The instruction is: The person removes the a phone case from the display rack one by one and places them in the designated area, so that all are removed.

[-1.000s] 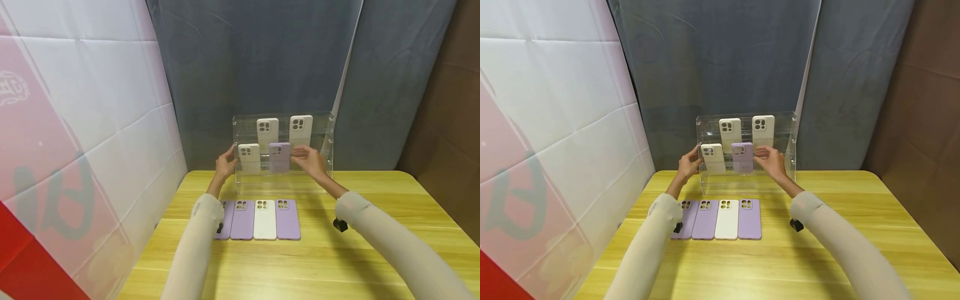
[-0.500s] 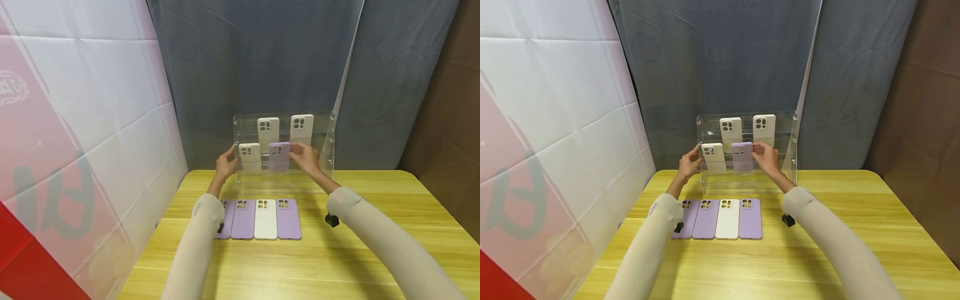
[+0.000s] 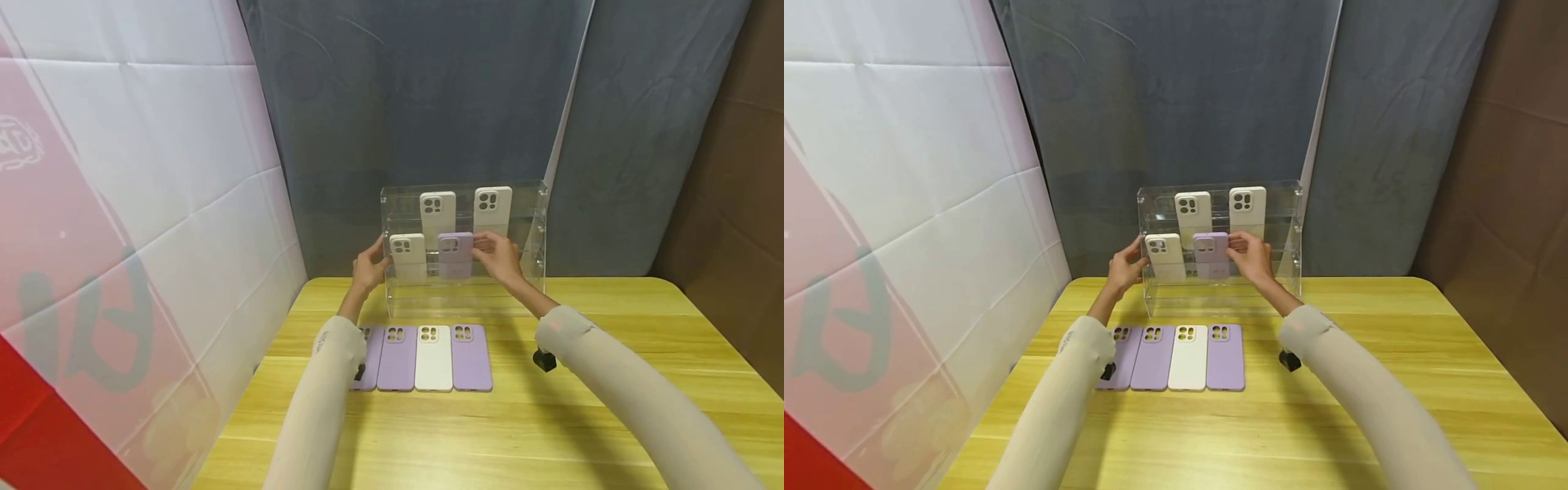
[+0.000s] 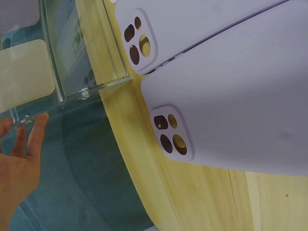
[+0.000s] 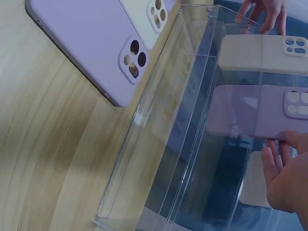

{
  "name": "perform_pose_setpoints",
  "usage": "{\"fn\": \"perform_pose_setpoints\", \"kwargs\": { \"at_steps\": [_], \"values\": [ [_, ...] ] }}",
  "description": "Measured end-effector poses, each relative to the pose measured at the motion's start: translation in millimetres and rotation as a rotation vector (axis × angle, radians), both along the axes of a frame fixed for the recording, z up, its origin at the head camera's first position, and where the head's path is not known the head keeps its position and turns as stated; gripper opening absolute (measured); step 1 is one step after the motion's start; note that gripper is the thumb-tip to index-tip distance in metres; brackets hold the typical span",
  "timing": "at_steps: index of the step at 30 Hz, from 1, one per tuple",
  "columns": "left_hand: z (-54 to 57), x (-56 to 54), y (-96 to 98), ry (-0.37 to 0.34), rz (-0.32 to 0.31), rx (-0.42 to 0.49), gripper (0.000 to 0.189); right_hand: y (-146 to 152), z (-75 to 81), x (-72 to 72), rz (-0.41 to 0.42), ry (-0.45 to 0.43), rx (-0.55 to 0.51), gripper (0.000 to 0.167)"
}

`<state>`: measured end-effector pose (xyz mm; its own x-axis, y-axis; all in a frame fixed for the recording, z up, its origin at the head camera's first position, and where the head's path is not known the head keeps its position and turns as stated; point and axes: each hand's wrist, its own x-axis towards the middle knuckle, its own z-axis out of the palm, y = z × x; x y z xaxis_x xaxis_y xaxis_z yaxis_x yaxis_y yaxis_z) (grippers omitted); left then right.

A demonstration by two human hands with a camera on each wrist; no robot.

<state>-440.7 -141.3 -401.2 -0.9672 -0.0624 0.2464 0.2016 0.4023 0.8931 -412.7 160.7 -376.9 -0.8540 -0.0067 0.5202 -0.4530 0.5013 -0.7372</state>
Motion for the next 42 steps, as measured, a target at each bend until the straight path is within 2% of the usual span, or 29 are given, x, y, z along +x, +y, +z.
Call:
{"fn": "perform_pose_setpoints", "kwargs": {
  "at_steps": [7,15,24,29,36,42],
  "values": [
    [-2.8,1.3,-3.3,-0.006,0.001,-0.019,0.066,4,7.4,4.4,-0.008,0.012,-0.013,0.027],
    [-2.5,-0.9,-10.7,-0.002,0.004,-0.02,0.065,7,20.5,2.2,0.0,0.044,-0.02,0.028],
    [-4.1,-3.4,-15.6,-0.006,-0.008,-0.008,0.065,10,30.1,8.4,0.025,-0.001,-0.046,0.028],
    [-3.9,-3.1,-16.5,0.0,-0.005,-0.008,0.066,15,35.0,11.6,0.037,0.008,-0.026,0.027],
    [-3.5,-5.8,-15.9,-0.005,-0.01,0.005,0.065,27,38.5,14.7,-0.01,0.04,0.018,0.025],
    [-4.7,-7.9,-15.1,-0.004,-0.005,-0.017,0.064,34,40.1,19.9,-0.032,0.043,0.034,0.027]
  ]
}}
